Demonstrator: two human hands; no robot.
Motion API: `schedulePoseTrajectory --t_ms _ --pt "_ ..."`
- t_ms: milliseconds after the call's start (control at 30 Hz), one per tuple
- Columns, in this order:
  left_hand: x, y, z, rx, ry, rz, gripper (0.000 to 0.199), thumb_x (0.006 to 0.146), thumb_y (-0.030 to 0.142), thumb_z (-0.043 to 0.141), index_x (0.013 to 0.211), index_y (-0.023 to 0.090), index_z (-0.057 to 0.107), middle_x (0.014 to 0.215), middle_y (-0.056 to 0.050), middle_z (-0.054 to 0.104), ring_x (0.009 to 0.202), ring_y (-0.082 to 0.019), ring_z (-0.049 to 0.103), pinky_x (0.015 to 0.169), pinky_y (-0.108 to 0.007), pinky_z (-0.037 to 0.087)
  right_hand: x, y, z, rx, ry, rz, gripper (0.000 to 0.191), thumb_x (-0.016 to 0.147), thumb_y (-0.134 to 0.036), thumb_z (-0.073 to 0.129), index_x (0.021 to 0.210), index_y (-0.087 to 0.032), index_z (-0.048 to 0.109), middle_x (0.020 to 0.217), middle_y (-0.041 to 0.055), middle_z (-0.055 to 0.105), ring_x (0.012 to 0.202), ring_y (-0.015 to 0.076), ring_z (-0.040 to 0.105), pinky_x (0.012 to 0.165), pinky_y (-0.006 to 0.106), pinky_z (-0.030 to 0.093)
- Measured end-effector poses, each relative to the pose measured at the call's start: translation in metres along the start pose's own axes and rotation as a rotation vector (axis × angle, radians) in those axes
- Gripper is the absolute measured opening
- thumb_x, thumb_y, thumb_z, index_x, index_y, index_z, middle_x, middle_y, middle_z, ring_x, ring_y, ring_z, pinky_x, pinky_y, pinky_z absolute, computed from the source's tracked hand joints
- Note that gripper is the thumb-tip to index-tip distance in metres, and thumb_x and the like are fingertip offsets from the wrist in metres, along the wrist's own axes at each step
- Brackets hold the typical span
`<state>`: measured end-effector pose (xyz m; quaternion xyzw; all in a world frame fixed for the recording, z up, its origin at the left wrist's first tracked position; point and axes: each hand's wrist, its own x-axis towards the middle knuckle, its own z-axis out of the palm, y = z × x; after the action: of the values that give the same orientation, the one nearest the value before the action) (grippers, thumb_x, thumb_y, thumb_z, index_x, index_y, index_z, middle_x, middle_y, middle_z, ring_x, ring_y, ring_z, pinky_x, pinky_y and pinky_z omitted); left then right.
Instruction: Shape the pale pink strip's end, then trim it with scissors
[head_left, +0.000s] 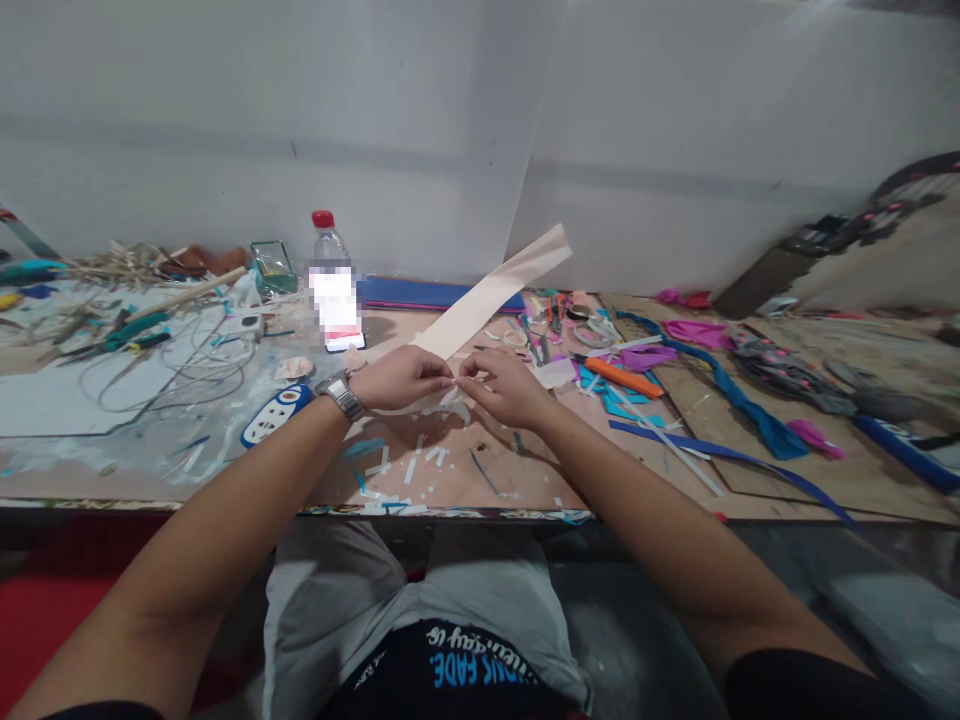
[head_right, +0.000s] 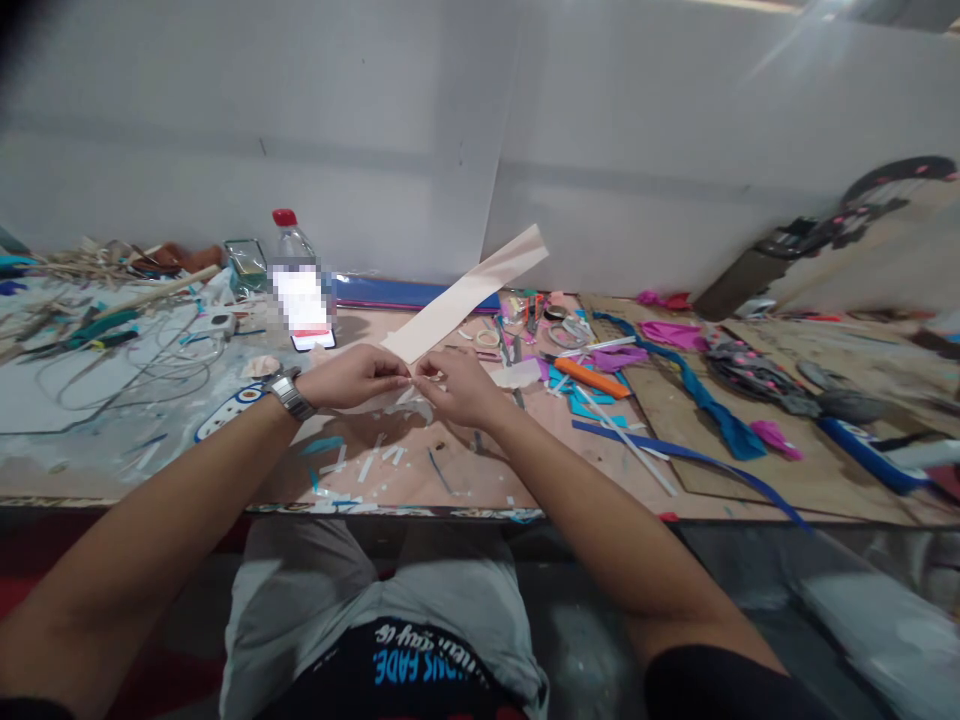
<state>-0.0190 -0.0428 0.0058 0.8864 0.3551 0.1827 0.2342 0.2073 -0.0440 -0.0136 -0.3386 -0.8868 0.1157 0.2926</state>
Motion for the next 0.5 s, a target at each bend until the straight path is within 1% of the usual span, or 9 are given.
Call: schedulePoseTrajectory --t_ms 100,267,367,500 --pt "0.0 -0.0005 0.0002 0.002 -0.012 -0.001 0.044 0.098 0.048 0.047 0.081 0.014 0.069 0.069 -0.002 0.063 0.064 -0.013 0.05 0.064 -0.026 0.033 0.0002 0.0012 0.0007 -0.017 0.0 -0.009 0.016 0.094 -0.034 0.064 0.088 -0.02 0.069 0.087 0.0038 0.074 0.085 0.0198 0.064 0.083 0.033 0.036" --pt "0.0002 -0.0009 0.0012 -0.003 -0.031 -0.008 0.038 0.097 0.043 0.049 0.081 0.015 0.069 0.071 -0.003 0.065 0.065 -0.013 0.051 0.065 -0.026 0.034 0.0005 0.0009 0.0003 -0.067 0.023 -0.021 0.019 0.095 -0.035 0.063 0.087 -0.02 0.071 0.087 0.0047 0.074 0.084 0.0205 0.063 0.085 0.036 0.035" --pt "0.0001 0.0 0.0007 -0.016 -0.034 -0.017 0.041 0.097 0.046 0.049 0.082 0.014 0.07 0.07 -0.003 0.064 0.064 -0.013 0.05 0.064 -0.026 0.034 0.0005 -0.0009 -0.0002 -0.07 0.023 -0.048 0.021 0.095 -0.039 0.064 0.088 -0.022 0.074 0.084 0.0039 0.076 0.084 0.0208 0.063 0.087 0.038 0.035" --pt "-0.0002 0.0021 -0.0008 -0.059 -0.056 -0.031 0.037 0.094 0.044 0.053 0.085 0.014 0.073 0.071 -0.003 0.064 0.063 -0.012 0.049 0.061 -0.025 0.033 0.0005 -0.0019 -0.0008 -0.066 0.096 -0.083 0.017 0.092 -0.037 0.068 0.087 -0.024 0.077 0.082 0.0041 0.076 0.085 0.0216 0.064 0.09 0.041 0.034"
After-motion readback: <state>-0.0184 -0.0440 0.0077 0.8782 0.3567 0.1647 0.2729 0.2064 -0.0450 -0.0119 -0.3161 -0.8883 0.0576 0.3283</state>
